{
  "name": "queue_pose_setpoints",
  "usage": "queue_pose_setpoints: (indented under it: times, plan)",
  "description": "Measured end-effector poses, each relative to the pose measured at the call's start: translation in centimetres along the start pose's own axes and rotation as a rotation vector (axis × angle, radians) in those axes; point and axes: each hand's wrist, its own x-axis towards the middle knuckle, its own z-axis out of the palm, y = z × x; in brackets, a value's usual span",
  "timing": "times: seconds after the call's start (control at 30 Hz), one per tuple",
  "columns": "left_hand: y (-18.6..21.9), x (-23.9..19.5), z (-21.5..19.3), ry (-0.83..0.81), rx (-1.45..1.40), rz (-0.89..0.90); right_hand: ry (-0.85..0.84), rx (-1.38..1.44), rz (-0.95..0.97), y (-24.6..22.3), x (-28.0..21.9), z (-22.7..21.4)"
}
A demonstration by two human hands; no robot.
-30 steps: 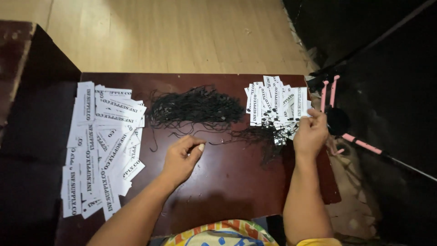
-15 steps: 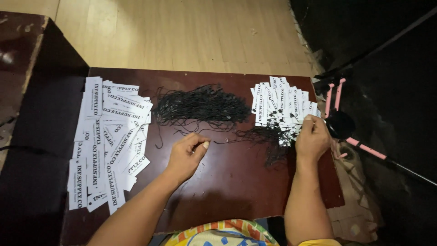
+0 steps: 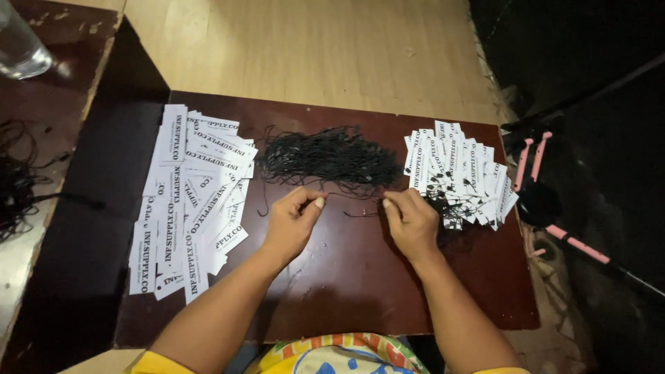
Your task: The person sits on the floor and repeatedly picks up small white tags and black cords from a table. They thread the cords through the tags and place the assembled items into a pile on the right side of the table.
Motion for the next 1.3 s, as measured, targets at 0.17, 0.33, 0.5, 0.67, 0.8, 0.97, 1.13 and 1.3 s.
queue_pose_setpoints:
  times: [0.17,0.33,0.5,0.67,0.8,0.97,1.13,1.3]
  plan:
    - [-0.1,-0.3,0.4,-0.045,0.074,0.073,-0.082,-0.076,-0.018,0.3,0.0,0.6]
    - [-0.4,-0.7,0.9,-0.062,0.175,0.149,-0.155,-0.128,-0.027,0.1,0.0,0.7]
    - [-0.2,-0.7,0.5,-0.092,0.224,0.158,-0.183,-0.192,-0.007,0.4,-0.2,1.0]
    - [-0.4,-1.0,0.0,-0.027,0.231,0.117,-0.183,-0.272,-0.032,1.2,-1.0,1.7]
    - [-1.2,-1.4,0.0,-0.004,0.249,0.082,-0.201,-0.296,-0.013,1.3,-1.0,1.8]
    - [0.2,-1.1,0.0,-0.071,0.283,0.058,-0.187,-0.321,-0.005,1.9,-1.5,2.1]
    - [0.0,-1.5,0.0,-0.053,0.267,0.066,-0.145,-0.302,-0.038,1.7,-1.4,1.9]
    - [-1.5,-1.2,0.2,-0.054,0.244,0.088,-0.154,-0.314,-0.045,2.6,-1.8,2.5]
